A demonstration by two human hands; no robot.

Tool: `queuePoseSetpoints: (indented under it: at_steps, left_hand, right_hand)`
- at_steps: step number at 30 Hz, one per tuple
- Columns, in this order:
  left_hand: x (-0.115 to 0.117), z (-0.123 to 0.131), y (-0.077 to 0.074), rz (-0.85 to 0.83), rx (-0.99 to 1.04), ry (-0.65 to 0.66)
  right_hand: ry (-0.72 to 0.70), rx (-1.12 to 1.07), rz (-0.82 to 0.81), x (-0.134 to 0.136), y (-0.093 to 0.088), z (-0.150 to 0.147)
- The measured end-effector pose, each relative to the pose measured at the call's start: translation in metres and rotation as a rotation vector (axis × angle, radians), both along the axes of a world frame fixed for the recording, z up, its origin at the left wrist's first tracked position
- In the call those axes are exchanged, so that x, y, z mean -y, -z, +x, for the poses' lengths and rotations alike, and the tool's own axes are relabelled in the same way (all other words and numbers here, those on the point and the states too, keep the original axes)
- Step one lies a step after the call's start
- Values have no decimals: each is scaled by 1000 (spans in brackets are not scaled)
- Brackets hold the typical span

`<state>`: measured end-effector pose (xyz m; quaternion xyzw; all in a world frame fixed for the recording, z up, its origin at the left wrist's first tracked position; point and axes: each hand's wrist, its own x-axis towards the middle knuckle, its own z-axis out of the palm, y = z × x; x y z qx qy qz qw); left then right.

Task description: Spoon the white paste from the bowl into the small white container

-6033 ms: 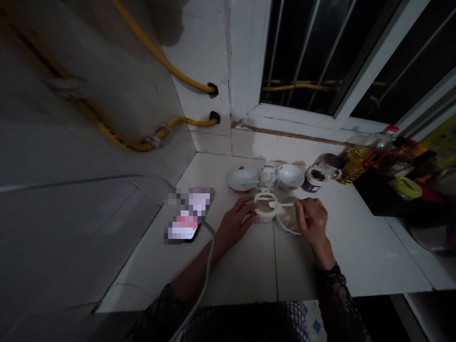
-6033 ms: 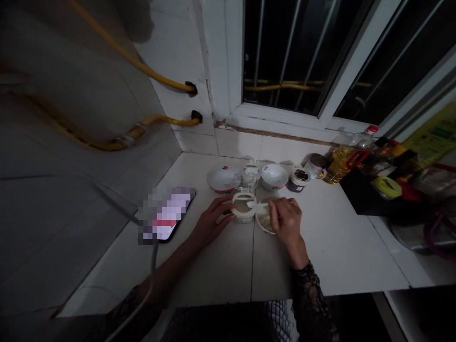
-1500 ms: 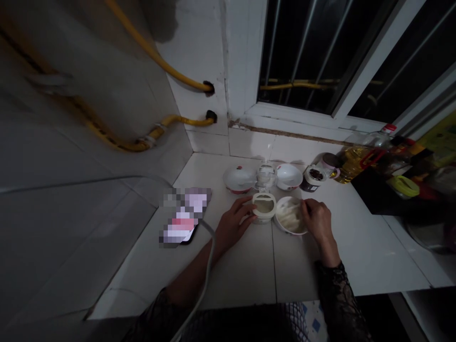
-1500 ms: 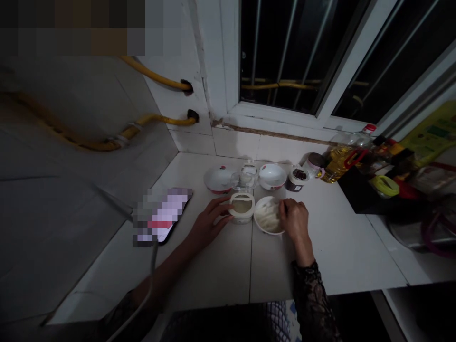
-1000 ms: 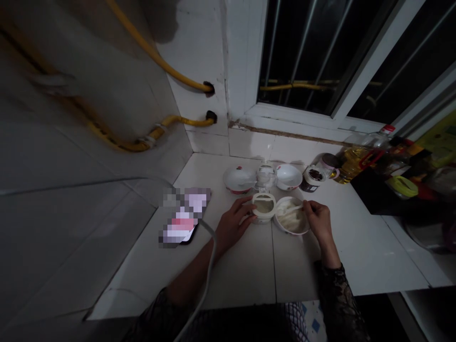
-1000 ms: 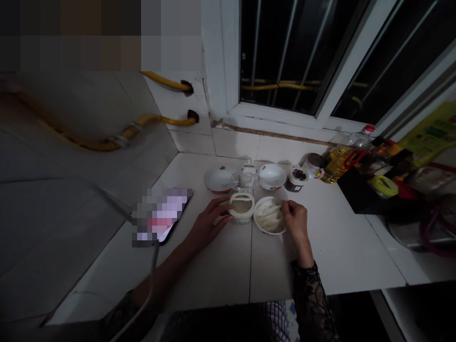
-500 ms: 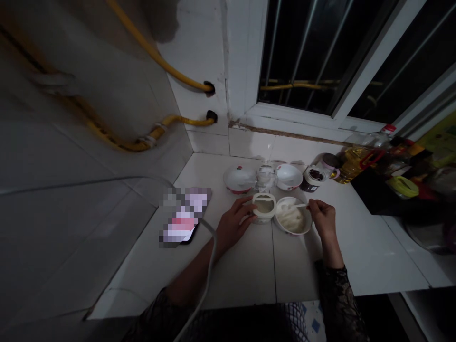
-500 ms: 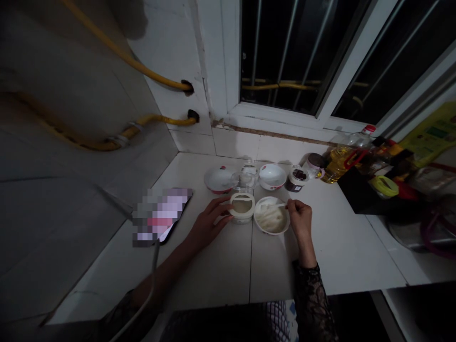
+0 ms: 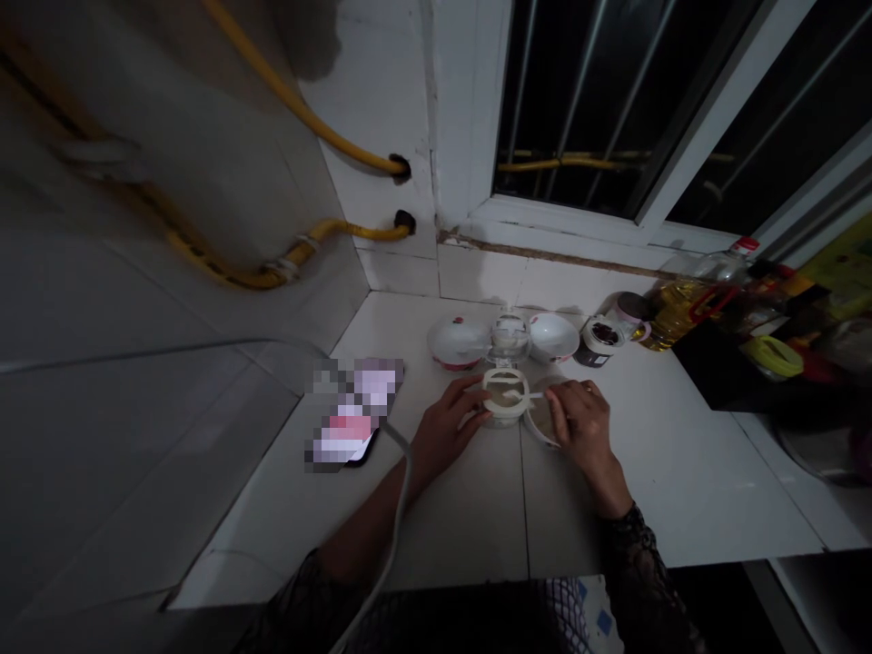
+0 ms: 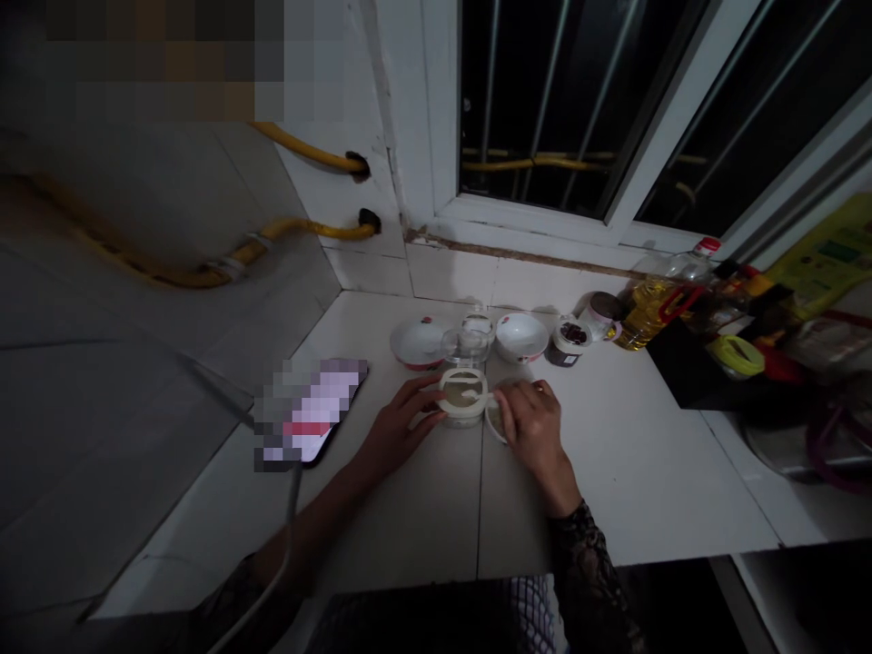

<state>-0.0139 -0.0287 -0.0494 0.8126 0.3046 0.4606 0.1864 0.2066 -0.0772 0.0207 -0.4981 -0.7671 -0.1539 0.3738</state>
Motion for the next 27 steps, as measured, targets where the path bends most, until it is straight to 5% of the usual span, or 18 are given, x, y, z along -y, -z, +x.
queuePoseSetpoints:
  at_steps: [5, 11, 19, 27]
  left_hand:
    - [0, 0, 3, 15, 8, 2]
    - [0, 0, 2, 14, 9, 0]
    - [0, -1, 1, 7, 10, 7]
    - [-1, -1, 1, 15, -1, -2]
  right_hand:
    - [197, -239, -78, 4, -2, 34]
    - [303, -200, -292, 12, -4, 72]
    - [173, -228, -609, 10, 1, 59]
    - [207, -432, -700, 8, 9, 55]
